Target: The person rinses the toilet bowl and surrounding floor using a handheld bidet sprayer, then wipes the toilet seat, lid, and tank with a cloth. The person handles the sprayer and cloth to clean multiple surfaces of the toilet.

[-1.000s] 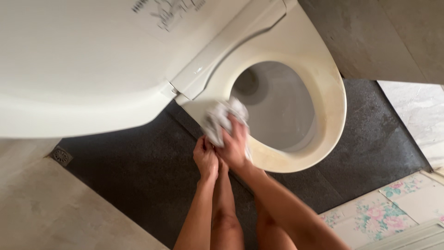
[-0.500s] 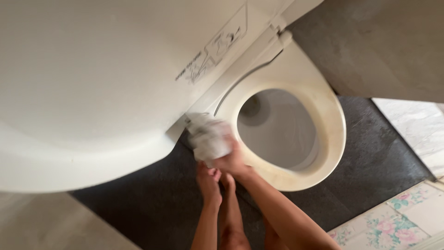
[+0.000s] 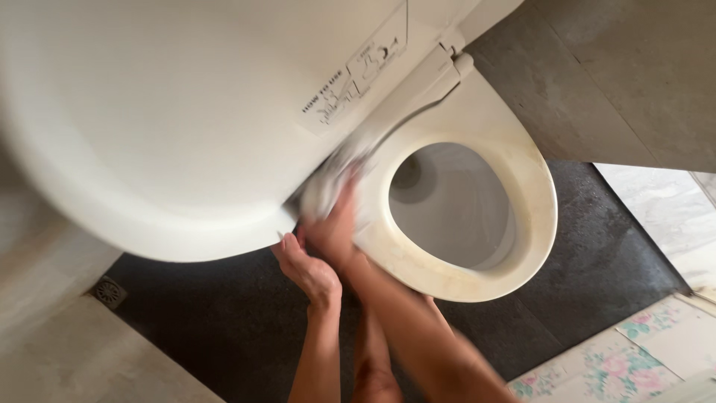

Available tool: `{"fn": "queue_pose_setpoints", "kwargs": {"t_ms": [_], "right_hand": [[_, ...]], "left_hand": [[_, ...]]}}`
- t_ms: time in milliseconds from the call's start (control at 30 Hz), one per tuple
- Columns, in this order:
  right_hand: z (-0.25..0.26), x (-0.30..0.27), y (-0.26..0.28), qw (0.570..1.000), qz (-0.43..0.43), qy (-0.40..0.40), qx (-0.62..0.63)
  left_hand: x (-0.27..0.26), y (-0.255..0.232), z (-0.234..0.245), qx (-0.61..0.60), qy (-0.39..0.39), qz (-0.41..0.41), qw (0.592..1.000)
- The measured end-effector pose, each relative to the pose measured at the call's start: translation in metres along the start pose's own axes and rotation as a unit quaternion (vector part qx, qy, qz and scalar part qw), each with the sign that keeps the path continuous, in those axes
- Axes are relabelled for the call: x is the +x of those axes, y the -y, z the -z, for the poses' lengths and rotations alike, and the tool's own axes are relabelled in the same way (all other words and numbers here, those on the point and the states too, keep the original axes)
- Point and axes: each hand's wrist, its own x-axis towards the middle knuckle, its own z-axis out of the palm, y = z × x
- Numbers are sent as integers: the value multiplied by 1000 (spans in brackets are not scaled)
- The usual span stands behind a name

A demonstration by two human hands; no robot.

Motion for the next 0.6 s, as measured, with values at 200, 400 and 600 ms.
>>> {"fn": "queue_pose_setpoints", "kwargs": {"t_ms": [200,400,600], "right_hand": [[56,-18,106,821,-341,112,444],[110,37,160,865,26,84,494],[142,119,184,884,-38,-6,467]], "left_hand": [[20,-51,41,-6,183,50,982],[29,-31,50,299,157,-332,881],[49,-78,62,182,234,60,953]]}}
